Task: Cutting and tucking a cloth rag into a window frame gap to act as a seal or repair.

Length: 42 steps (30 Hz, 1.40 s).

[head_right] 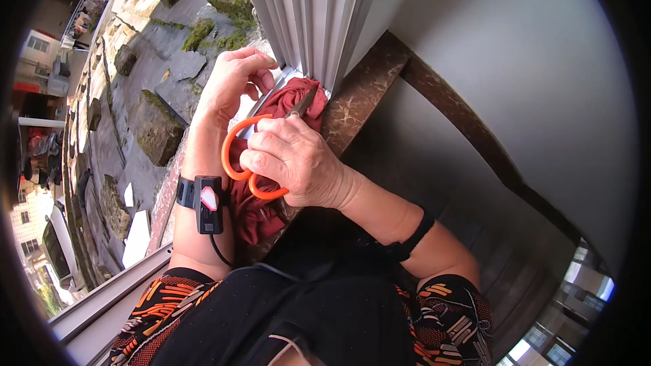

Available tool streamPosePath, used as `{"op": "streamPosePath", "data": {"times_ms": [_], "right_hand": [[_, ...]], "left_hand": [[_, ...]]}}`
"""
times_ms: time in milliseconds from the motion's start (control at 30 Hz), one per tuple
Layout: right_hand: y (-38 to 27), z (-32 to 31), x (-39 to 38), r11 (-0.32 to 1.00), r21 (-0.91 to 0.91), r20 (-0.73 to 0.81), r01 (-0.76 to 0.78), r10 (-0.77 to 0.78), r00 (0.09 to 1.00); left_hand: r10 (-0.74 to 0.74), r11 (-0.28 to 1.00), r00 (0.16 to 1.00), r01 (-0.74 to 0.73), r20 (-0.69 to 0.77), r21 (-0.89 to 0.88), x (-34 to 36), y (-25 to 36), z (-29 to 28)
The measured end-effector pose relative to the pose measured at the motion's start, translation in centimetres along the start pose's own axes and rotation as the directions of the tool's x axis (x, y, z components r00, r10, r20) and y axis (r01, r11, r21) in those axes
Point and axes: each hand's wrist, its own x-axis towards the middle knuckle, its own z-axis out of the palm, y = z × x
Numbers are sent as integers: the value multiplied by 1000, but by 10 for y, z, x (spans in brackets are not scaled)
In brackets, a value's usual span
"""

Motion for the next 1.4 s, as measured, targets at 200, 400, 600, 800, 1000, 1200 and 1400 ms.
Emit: {"op": "streamPosePath", "data": {"times_ms": [200,400,600,800,1000,1200,1400], "right_hand": [[0,-5,-5,1000,-5,23,6,-6,1000],[8,15,15,999,-2,-8,39,-39,999],[-5,6,5,999,-29,102,-22,25,994],[15,21,24,999,21,-30,30,-29,999],[-1,5,8,1000,29,77,-11,9,997],[4,7,24,995,82,-77,-61,67,995],[5,9,28,985,158,-101,-62,78,992]], "left_hand": [[-14,999,1000,14,0,-47,2,0,5],[-11,1000,1000,11,0,-17,0,3,3],[-27,998,999,25,-28,-59,-1,0,3],[40,991,998,-34,43,-133,1,2,-2],[-22,999,999,21,-45,-26,3,-5,-4],[10,1000,1000,-10,-14,5,2,0,3],[3,1000,999,-3,-53,7,2,-1,-7]]}}
